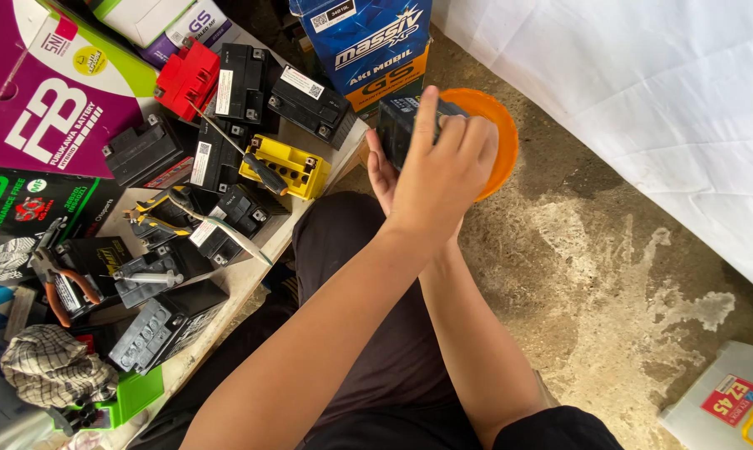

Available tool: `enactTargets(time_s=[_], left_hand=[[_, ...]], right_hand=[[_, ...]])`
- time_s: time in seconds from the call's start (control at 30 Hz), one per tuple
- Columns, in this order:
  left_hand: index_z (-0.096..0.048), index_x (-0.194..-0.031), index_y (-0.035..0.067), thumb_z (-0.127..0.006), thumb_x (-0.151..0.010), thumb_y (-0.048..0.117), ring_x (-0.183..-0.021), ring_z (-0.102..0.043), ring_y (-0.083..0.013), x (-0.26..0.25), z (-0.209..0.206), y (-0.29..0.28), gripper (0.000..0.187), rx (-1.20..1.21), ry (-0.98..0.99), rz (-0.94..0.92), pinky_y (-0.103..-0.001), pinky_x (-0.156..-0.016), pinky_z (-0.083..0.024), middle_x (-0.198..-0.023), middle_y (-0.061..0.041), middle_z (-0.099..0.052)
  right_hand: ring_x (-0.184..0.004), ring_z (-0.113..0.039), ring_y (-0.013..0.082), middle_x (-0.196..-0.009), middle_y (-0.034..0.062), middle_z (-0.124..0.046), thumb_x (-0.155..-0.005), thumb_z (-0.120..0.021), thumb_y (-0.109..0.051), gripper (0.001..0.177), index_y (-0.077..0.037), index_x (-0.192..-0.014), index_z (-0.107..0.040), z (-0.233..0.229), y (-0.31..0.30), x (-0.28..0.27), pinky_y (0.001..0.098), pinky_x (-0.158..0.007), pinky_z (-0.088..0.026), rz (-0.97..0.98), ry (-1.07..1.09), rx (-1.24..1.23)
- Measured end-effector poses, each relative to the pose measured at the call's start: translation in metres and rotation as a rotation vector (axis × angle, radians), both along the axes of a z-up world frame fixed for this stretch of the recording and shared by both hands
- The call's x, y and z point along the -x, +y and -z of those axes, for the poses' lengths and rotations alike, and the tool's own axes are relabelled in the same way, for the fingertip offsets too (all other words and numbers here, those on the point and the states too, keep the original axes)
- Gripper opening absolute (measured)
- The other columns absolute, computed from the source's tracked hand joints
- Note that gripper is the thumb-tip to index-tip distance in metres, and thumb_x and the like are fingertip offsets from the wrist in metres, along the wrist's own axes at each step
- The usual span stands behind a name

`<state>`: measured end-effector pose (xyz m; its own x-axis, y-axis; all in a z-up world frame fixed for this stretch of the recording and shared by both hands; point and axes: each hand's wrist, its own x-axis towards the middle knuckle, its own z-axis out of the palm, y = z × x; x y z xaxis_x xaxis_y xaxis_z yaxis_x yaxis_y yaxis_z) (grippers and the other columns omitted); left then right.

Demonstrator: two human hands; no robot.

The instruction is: Cleaning a battery with a cloth and refilling its cells with liquid using a syringe

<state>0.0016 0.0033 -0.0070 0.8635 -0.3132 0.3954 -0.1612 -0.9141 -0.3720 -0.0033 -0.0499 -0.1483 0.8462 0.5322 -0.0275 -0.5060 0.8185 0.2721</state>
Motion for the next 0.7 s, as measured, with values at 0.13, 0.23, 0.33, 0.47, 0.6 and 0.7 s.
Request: enactTargets(time_s=[0.13, 0.23, 0.33, 0.47, 0.6, 0.7], left_hand=[[-0.062, -0.125, 0.008, -0.081, -0.075, 0.012, -0.095, -0.064, -0.0283, 0.016, -0.006, 0.028, 0.054, 0.410, -0.143, 0.092, -0.072, -0.118, -0.025, -0.102, -0.011, -0.056], [-0.059, -0.139, 0.015, -0.099, -0.056, 0.031, -0.106, -0.069, -0.0279, 0.044, -0.023, 0.056, 0.093, 0.676, -0.027, -0.014, -0.070, -0.122, -0.021, -0.114, -0.008, -0.061], [-0.058, -0.139, 0.014, -0.100, -0.063, 0.031, -0.107, -0.070, -0.0311, 0.070, -0.035, 0.069, 0.088, 0.974, -0.023, -0.098, -0.058, -0.112, -0.041, -0.114, -0.007, -0.061], [-0.061, -0.134, 0.007, -0.101, -0.068, 0.025, -0.109, -0.071, -0.0323, 0.104, -0.050, 0.080, 0.079, 1.185, -0.113, -0.144, -0.047, -0.104, -0.055, -0.116, -0.009, -0.058], [-0.060, -0.135, 0.002, -0.102, -0.067, 0.019, -0.111, -0.068, -0.0378, 0.146, -0.059, 0.102, 0.082, 1.279, -0.089, -0.123, -0.054, -0.103, -0.052, -0.115, -0.014, -0.058], [-0.059, -0.136, -0.001, -0.102, -0.066, 0.019, -0.112, -0.067, -0.0371, 0.180, -0.064, 0.117, 0.085, 1.331, -0.076, -0.162, -0.055, -0.103, -0.051, -0.115, -0.015, -0.060]], right_hand=[[-0.138, -0.051, 0.0366, -0.148, 0.0169, -0.054, -0.100, -0.047, -0.053, 0.060, -0.010, -0.140, -0.058, -0.012, -0.010, 0.011, 0.0499, -0.121, -0.038, 0.023, -0.069, 0.356], [-0.141, -0.050, 0.0317, -0.151, 0.0116, -0.053, -0.107, -0.042, -0.048, 0.051, -0.014, -0.145, -0.051, -0.050, 0.000, 0.023, 0.0496, -0.123, -0.038, 0.167, -0.321, 0.605], [-0.141, -0.049, 0.0269, -0.154, 0.0068, -0.044, -0.107, -0.052, -0.027, 0.044, -0.016, -0.147, -0.036, -0.050, -0.004, 0.032, 0.0474, -0.119, -0.042, 0.239, -0.546, 0.846], [-0.121, -0.065, 0.0290, -0.133, 0.0067, -0.051, -0.093, -0.070, -0.001, 0.051, -0.011, -0.134, -0.041, -0.055, -0.011, 0.035, 0.0395, -0.098, -0.058, 0.113, -0.688, 1.073], [-0.112, -0.065, 0.0196, -0.126, 0.0035, -0.053, -0.084, -0.079, 0.006, 0.065, -0.010, -0.135, -0.042, -0.087, 0.001, 0.044, 0.0260, -0.088, -0.057, 0.083, -0.760, 1.116], [-0.130, -0.055, 0.0209, -0.145, 0.0080, -0.051, -0.068, -0.095, -0.007, 0.106, -0.011, -0.156, -0.035, -0.123, 0.009, 0.051, 0.0361, -0.103, -0.053, -0.041, -0.929, 1.224]])
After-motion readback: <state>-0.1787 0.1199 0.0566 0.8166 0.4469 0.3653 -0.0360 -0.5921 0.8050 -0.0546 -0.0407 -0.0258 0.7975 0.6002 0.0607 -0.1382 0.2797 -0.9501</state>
